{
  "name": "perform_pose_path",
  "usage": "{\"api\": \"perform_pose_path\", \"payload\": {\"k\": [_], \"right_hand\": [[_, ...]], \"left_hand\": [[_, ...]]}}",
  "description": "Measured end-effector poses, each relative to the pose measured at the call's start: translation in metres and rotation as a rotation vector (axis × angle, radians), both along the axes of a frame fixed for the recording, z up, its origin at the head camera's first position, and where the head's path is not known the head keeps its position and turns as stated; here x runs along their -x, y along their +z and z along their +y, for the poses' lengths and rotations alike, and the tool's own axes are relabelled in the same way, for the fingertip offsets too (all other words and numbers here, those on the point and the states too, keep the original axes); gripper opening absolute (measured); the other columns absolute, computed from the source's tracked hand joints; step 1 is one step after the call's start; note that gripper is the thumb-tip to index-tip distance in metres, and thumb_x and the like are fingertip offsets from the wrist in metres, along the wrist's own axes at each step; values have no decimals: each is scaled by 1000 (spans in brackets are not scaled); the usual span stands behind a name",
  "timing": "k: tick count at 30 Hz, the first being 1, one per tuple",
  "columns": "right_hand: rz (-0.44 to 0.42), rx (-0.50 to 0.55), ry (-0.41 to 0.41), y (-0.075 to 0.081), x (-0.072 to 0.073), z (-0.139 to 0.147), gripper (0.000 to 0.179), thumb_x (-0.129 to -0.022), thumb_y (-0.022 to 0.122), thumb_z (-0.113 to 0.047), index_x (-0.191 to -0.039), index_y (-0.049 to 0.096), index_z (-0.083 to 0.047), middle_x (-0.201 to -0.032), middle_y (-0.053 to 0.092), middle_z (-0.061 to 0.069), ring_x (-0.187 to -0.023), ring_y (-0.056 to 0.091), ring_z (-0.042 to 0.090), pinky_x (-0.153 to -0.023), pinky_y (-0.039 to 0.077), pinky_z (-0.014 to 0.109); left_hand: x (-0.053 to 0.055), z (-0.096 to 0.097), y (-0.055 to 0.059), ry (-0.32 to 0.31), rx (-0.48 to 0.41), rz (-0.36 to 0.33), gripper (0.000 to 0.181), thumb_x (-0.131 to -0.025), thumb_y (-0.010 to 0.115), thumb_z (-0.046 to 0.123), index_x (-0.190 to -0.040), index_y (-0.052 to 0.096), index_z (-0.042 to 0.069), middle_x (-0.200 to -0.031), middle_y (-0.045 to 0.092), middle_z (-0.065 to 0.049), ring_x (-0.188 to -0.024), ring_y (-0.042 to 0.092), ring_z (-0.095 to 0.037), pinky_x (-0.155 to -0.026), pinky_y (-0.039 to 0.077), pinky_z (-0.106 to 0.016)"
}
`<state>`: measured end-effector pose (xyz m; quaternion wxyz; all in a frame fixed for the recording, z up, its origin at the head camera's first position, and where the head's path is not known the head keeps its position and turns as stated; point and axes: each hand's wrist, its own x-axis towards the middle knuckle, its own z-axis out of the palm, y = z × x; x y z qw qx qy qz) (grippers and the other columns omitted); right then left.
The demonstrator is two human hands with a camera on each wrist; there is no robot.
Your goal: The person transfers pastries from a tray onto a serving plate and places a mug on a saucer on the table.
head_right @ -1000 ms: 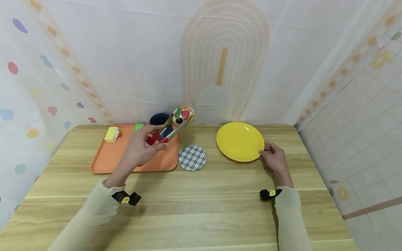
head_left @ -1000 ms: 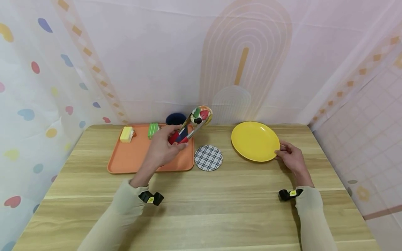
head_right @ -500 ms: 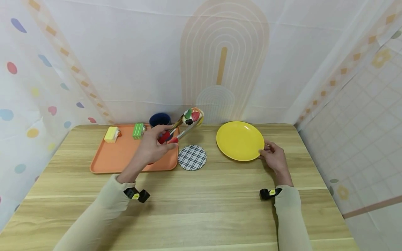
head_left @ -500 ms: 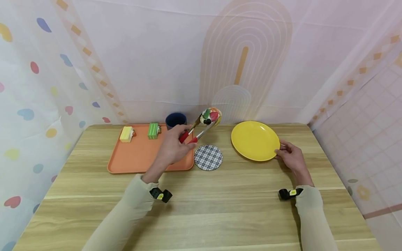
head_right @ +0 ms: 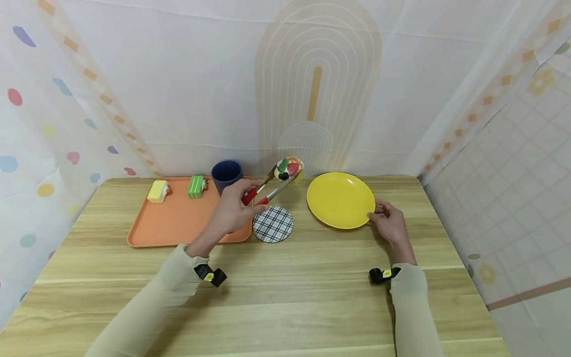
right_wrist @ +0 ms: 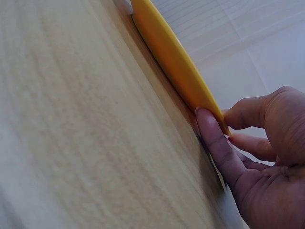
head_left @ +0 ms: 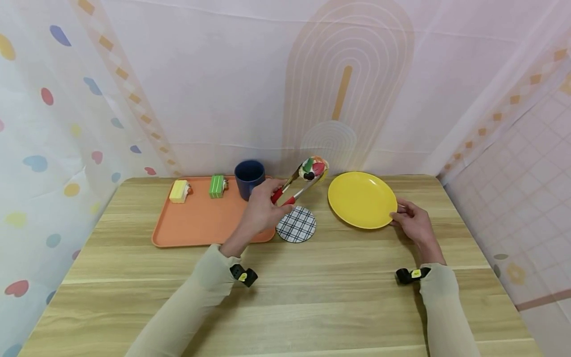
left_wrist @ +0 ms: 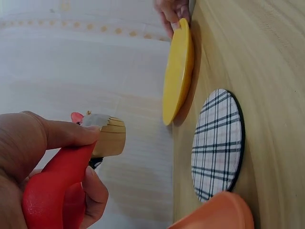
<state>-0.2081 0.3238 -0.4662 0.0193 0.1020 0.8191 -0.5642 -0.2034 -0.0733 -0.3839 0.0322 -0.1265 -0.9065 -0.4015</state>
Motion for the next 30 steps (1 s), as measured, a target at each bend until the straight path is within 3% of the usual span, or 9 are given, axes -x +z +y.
{"api": "perform_pose_path", "payload": {"k": [13,22,30], "right_hand": [[-12,-2,-9,2,-1,-1,61,-101,60,-5,-157,36,2,-138,53,27,-82,63,-10,-76,59,18],[-8,-8,-7,1,0,-1,61,-101,61,-6,-156,36,3,-133,56,21,-83,63,-10,-77,59,18],[-10,-4,-7,2,0,-2,61,-102,60,-6,-157,35,2,-136,54,25,-83,63,-10,-77,59,18]], "left_hand": [[6,25,-9,-26,6,-12,62,-85,83,16,-141,59,6,-136,62,-17,-118,59,-33,-97,53,-49],[11,42,-11,-20,48,-12,62,-85,83,23,-141,60,10,-134,63,-13,-110,60,-29,-91,55,-43],[15,57,-15,-28,61,-37,61,-87,82,24,-142,60,11,-133,63,-11,-108,58,-27,-91,53,-43]]}}
